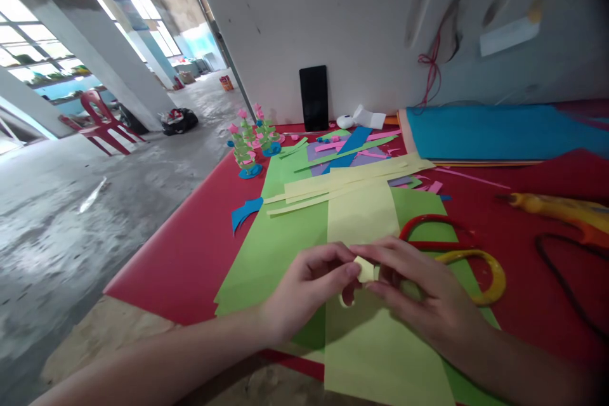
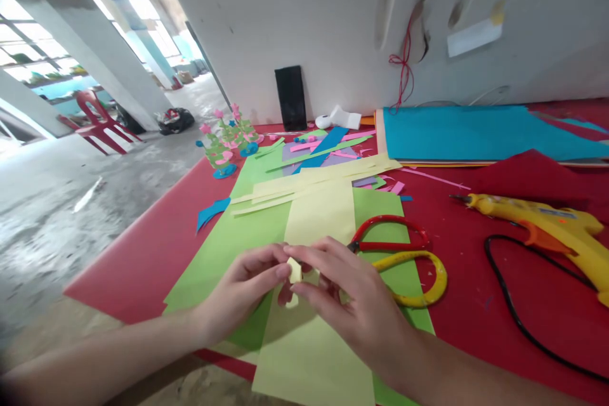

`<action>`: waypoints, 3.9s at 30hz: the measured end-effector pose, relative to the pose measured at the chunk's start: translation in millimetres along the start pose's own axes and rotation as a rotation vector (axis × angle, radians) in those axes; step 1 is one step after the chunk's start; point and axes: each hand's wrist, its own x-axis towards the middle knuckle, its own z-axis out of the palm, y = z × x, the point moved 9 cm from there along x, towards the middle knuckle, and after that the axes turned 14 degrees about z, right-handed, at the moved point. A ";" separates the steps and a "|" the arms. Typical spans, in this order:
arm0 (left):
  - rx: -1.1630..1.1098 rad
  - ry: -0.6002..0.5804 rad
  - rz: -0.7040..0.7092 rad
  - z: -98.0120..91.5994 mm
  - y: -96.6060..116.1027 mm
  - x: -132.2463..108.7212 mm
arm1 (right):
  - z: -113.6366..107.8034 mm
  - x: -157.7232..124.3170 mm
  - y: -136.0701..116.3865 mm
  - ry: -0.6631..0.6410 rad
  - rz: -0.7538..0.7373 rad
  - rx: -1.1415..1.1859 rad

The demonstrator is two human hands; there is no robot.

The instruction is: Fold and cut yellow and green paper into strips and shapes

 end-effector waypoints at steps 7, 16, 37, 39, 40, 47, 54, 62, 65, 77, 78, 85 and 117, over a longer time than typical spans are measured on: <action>0.009 -0.009 -0.014 1.7 0.8 -0.9 | -2.0 -0.2 -2.3 0.007 0.004 -0.003; 0.008 -0.003 -0.049 1.3 -1.9 -1.1 | -1.1 1.7 -0.8 0.000 0.030 -0.029; 0.029 -0.018 0.018 4.3 7.3 0.8 | -12.2 -1.1 0.8 0.111 0.058 -0.005; 0.036 -0.022 0.021 3.9 7.6 0.8 | -11.8 -0.7 0.6 0.106 0.056 -0.005; 0.038 -0.024 0.019 3.7 7.2 0.6 | -11.7 -0.3 0.4 0.105 0.053 -0.008; 0.027 -0.023 0.009 3.6 6.0 0.3 | -10.1 1.9 -1.2 0.086 0.049 -0.020; 0.111 -0.031 0.012 2.3 7.8 0.0 | -6.7 1.8 -2.5 0.055 0.042 -0.055; 0.148 0.020 -0.006 -1.3 5.1 0.2 | -4.5 3.0 1.6 0.051 0.061 -0.066; 0.170 0.038 -0.014 -4.3 3.9 -0.2 | -3.0 3.2 2.8 0.054 0.060 -0.088; 0.253 -0.030 0.054 3.7 13.1 -1.4 | -6.3 2.3 1.9 0.075 0.073 -0.025; 0.263 -0.033 0.056 4.4 14.5 -1.8 | -6.3 2.2 1.6 0.073 0.068 -0.019; 0.243 -0.007 0.021 2.5 12.9 0.0 | -5.4 2.0 4.6 0.053 0.069 0.005; 0.290 -0.011 -0.047 -1.1 4.8 -2.3 | -4.5 2.7 4.2 0.040 0.101 -0.003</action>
